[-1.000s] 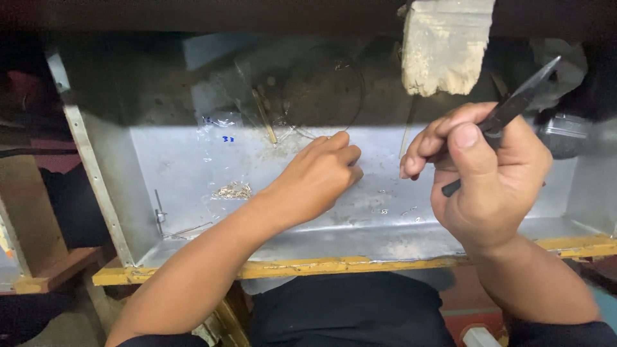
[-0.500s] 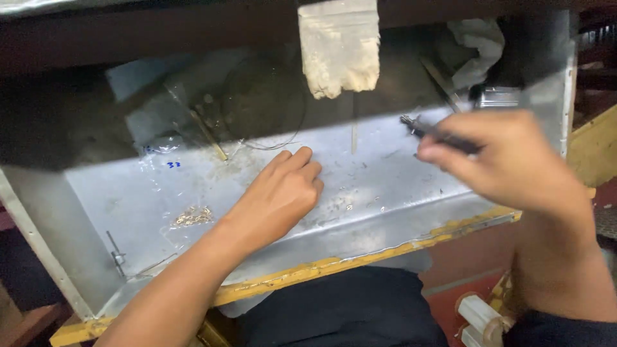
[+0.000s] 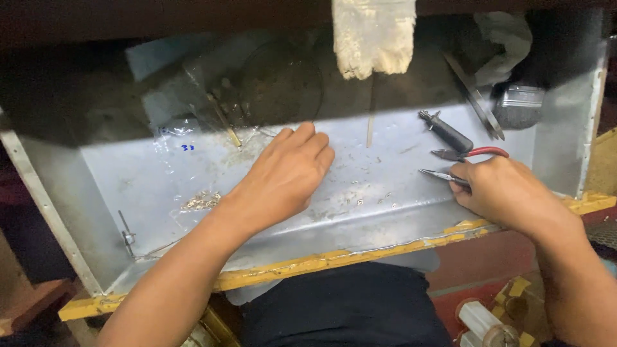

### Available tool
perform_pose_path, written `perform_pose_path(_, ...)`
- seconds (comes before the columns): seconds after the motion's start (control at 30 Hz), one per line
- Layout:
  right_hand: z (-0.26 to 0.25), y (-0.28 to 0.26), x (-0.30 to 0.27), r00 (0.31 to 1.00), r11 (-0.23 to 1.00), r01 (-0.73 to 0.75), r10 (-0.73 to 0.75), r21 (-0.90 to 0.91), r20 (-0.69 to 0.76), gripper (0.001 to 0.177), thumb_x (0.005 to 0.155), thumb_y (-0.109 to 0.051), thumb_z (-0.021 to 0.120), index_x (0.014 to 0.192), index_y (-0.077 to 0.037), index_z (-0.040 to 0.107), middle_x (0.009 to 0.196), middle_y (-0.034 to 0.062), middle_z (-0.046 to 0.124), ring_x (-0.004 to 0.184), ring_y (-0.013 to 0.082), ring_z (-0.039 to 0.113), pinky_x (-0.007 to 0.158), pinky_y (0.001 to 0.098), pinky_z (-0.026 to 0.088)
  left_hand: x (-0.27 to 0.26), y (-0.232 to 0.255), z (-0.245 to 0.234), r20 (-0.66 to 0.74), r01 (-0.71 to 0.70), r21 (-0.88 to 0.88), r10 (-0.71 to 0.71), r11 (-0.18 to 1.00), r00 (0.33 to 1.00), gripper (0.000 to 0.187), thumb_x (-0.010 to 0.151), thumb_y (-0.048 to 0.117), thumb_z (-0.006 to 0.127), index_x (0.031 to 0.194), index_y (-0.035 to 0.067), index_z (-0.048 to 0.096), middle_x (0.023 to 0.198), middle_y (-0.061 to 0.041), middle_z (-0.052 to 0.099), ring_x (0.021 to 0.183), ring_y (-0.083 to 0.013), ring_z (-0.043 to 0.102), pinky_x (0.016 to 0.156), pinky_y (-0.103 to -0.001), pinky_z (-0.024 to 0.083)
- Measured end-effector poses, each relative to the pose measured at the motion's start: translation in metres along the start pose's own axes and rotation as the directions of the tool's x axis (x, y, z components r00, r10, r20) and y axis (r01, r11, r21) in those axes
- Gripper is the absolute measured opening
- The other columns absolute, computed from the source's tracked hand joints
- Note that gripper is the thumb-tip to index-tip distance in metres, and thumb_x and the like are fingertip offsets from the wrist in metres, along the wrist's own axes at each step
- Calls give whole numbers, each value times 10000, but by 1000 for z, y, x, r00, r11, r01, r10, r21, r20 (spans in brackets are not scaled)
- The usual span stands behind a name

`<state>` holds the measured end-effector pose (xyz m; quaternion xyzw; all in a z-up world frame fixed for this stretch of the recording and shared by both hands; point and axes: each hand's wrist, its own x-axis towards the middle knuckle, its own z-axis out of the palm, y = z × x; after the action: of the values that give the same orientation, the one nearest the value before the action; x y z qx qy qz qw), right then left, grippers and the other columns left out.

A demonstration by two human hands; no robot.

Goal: Shaping and bending thin jewelry wire using pliers at a workbench.

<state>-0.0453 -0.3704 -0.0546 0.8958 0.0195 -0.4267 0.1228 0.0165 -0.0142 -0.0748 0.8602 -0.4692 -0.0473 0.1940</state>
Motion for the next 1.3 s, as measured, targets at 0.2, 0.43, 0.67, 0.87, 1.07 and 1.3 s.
perform_pose_path(0.2,-10,-11,-6,998,999,17,-20,-45,-64,202,919,-406,573,993,-240,662,844,81,723,865,341,716,759,453,565,0,-4,-18,-225,131,-341,-216,931,950,133,936,-38,612,874,73,571,865,-50,532,838,-280,470,650,-417,404)
perform_pose_path(0.43,-7,-18,-1,992,993,83,-91,-82,-89,208,905,-397,577,939,-209,657,680,134,719,750,392,703,698,482,560,0,-2,-41,-178,241,-680,-476,692,861,111,927,-6,597,891,98,586,899,-16,606,880,-224,536,771,-360,444)
perform_pose_path(0.67,-21,-20,-12,995,994,-104,103,43,6,209,904,-387,596,982,-210,678,888,96,739,859,339,705,779,419,542,-2,0,-46,39,363,-830,-604,424,796,89,945,94,637,866,124,663,891,19,672,807,-141,597,694,-304,463)
perform_pose_path(0.87,-14,-19,-5,999,998,-32,33,57,-28,194,913,-392,591,975,-247,704,825,82,708,866,297,687,761,404,549,-2,1,-54,234,435,-882,-634,179,737,108,952,210,677,886,140,725,866,55,709,804,-81,625,768,-292,503)
perform_pose_path(1.07,-35,-35,-15,989,989,-130,124,72,82,142,872,-377,687,956,-269,721,906,21,763,864,238,721,785,357,552,-1,2,-53,259,394,-917,-657,62,708,102,955,191,683,886,139,738,863,63,696,808,-71,596,797,-287,493)
perform_pose_path(1.3,-37,-56,-17,999,995,37,-38,97,16,117,902,-308,586,894,-240,681,717,79,735,729,335,677,687,393,488,-2,0,-54,225,345,-938,-678,45,699,89,946,169,678,884,136,732,874,63,692,848,-78,607,829,-281,495)
